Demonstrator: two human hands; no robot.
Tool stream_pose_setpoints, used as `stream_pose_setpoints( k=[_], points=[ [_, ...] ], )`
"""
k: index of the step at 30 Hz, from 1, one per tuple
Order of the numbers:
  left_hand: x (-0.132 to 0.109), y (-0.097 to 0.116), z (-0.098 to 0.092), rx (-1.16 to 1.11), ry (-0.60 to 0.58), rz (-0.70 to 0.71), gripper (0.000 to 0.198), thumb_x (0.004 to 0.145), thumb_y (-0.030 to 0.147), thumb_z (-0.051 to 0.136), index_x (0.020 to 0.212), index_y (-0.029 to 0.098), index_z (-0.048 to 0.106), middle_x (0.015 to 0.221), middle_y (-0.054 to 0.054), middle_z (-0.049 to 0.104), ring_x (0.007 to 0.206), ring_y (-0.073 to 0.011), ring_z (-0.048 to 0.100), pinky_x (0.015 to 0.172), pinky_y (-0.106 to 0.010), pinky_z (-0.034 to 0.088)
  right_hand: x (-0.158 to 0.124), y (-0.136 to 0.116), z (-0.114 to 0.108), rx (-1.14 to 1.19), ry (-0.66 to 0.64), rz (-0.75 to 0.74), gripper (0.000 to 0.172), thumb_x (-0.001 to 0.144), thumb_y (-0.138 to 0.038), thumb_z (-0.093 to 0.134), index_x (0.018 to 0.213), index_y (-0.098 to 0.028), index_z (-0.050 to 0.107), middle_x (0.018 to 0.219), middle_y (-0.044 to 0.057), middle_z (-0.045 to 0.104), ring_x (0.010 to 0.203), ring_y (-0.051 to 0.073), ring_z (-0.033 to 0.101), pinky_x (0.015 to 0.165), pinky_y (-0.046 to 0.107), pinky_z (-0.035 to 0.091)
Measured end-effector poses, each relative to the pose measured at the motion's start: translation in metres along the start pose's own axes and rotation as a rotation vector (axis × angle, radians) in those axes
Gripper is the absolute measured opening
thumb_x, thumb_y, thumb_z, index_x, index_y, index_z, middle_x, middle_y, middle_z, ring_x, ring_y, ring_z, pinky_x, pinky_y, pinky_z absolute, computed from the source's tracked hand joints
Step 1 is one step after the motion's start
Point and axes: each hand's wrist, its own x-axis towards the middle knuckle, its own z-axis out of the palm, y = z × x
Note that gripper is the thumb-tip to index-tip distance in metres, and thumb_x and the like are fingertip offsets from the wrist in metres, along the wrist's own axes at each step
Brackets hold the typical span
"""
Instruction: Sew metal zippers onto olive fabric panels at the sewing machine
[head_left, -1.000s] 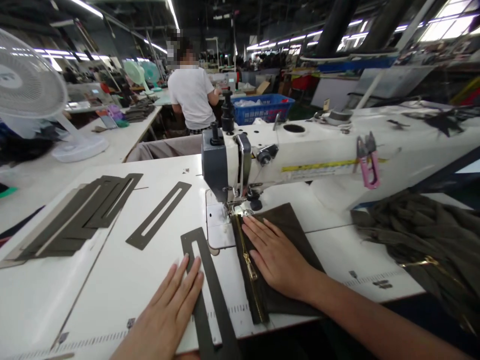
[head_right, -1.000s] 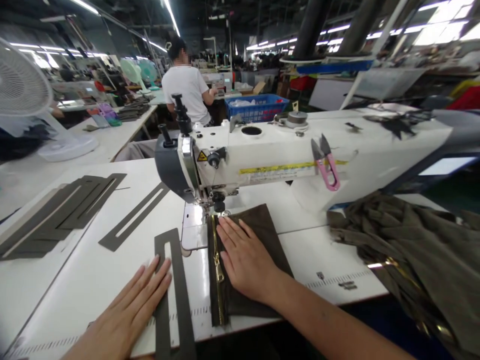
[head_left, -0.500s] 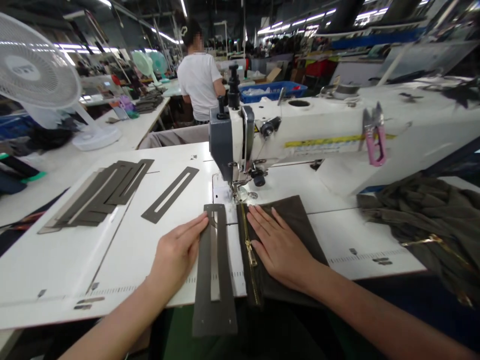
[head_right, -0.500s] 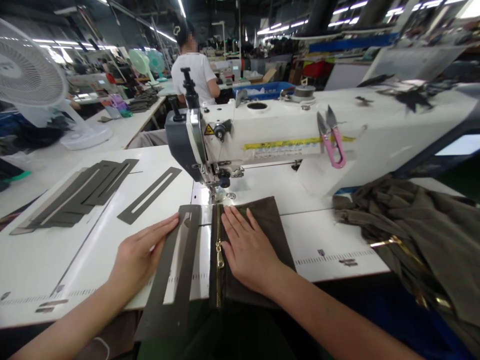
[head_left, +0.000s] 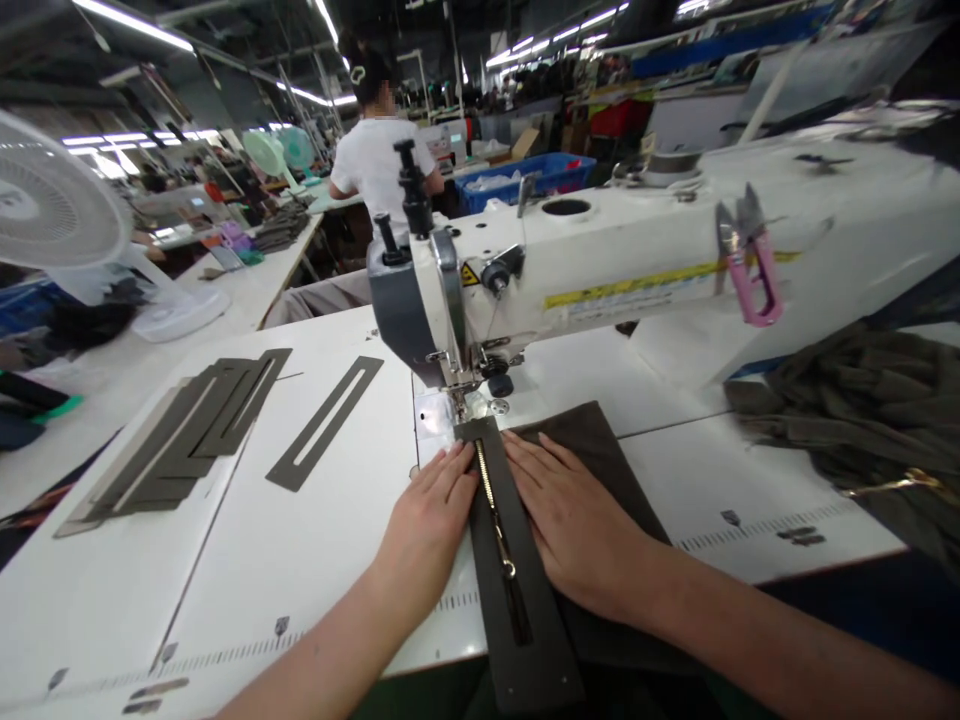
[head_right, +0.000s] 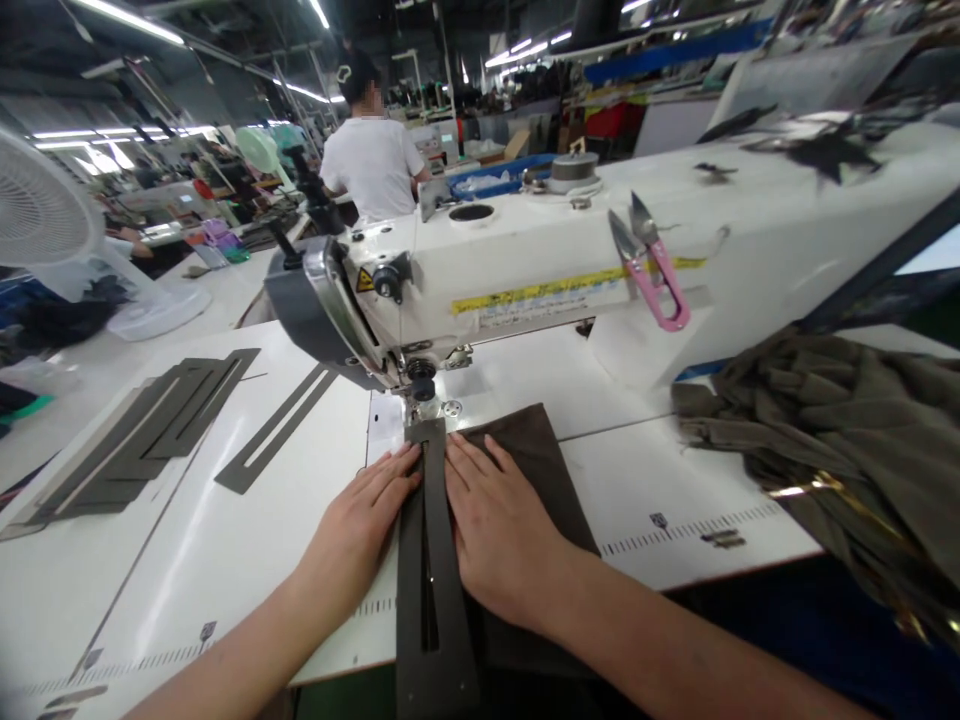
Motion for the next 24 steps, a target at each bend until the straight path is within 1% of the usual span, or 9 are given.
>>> stream_pose_setpoints(
  k=[2, 5, 8, 12, 15, 19, 21, 24],
  points=[
    [0.0, -0.001, 0.0, 0.016, -0.014, -0.008, 0.028, 0.09, 0.008, 0.03, 0.096, 0.008, 0.057, 0.118, -0.018, 0.056, 0.113, -0.0244, 0.051, 0.094, -0.043, 0.046, 0.004, -0.001, -0.001, 0.033, 0.009, 0.048, 0.047, 0.086, -0.018, 0.032, 0.132, -0.008, 0.037, 0.134, 0.013, 0.042, 0.122, 0.023, 0.037, 0.102, 0.044, 0.027],
    [-0.003, -0.005, 0.003, 0.061, -0.007, 0.009, 0.028, 0.089, 0.008, 0.028, 0.097, 0.007, 0.056, 0.116, -0.02, 0.057, 0.112, -0.0247, 0.051, 0.093, -0.042, 0.047, 0.009, -0.003, 0.002, 0.053, 0.023, 0.067, 0.048, 0.089, -0.024, 0.034, 0.135, -0.014, 0.032, 0.136, 0.014, 0.039, 0.124, 0.026, 0.034, 0.101, 0.048, 0.025],
    [-0.007, -0.011, 0.007, 0.107, 0.013, 0.027, 0.03, 0.088, 0.009, 0.029, 0.108, 0.007, 0.051, 0.113, -0.02, 0.058, 0.11, -0.0262, 0.053, 0.087, -0.042, 0.05, 0.011, -0.005, 0.005, 0.072, 0.025, 0.082, 0.047, 0.089, -0.031, 0.037, 0.135, -0.02, 0.032, 0.137, 0.014, 0.038, 0.125, 0.028, 0.032, 0.1, 0.051, 0.023],
    [-0.009, -0.018, 0.008, 0.108, -0.024, 0.032, 0.038, 0.086, 0.012, 0.032, 0.123, 0.01, 0.042, 0.118, -0.017, 0.055, 0.108, -0.0256, 0.054, 0.085, -0.039, 0.052, 0.011, -0.003, 0.005, 0.117, 0.059, 0.088, 0.045, 0.091, -0.034, 0.033, 0.134, -0.021, 0.033, 0.136, 0.014, 0.038, 0.125, 0.027, 0.033, 0.1, 0.051, 0.024],
    [-0.007, -0.019, 0.006, 0.094, -0.05, 0.034, 0.041, 0.086, 0.015, 0.033, 0.126, 0.011, 0.039, 0.121, -0.017, 0.053, 0.109, -0.0258, 0.053, 0.085, -0.037, 0.052, 0.011, -0.002, 0.005, 0.132, 0.086, 0.101, 0.045, 0.092, -0.035, 0.031, 0.134, -0.019, 0.034, 0.137, 0.014, 0.037, 0.125, 0.027, 0.032, 0.101, 0.051, 0.025],
    [-0.003, -0.02, 0.005, 0.133, -0.06, 0.058, 0.039, 0.085, 0.014, 0.032, 0.123, 0.015, 0.043, 0.12, -0.014, 0.054, 0.108, -0.0256, 0.053, 0.083, -0.038, 0.052, 0.011, -0.001, 0.005, 0.145, 0.084, 0.101, 0.047, 0.092, -0.034, 0.03, 0.135, -0.016, 0.032, 0.137, 0.015, 0.036, 0.125, 0.028, 0.032, 0.101, 0.051, 0.025],
    [0.0, -0.019, 0.004, 0.169, -0.064, 0.091, 0.036, 0.086, 0.012, 0.03, 0.117, 0.013, 0.047, 0.119, -0.016, 0.055, 0.108, -0.0259, 0.054, 0.082, -0.038, 0.053, 0.01, -0.001, 0.005, 0.147, 0.075, 0.096, 0.048, 0.092, -0.033, 0.029, 0.135, -0.014, 0.032, 0.137, 0.016, 0.037, 0.126, 0.028, 0.031, 0.102, 0.051, 0.024],
    [0.003, -0.015, 0.003, 0.203, -0.083, 0.127, 0.03, 0.086, 0.009, 0.028, 0.104, 0.009, 0.052, 0.119, -0.02, 0.053, 0.109, -0.0272, 0.052, 0.081, -0.04, 0.053, 0.007, 0.001, 0.004, 0.131, 0.067, 0.067, 0.052, 0.089, -0.031, 0.032, 0.133, -0.003, 0.033, 0.137, 0.019, 0.035, 0.128, 0.03, 0.026, 0.106, 0.049, 0.018]
  ],
)
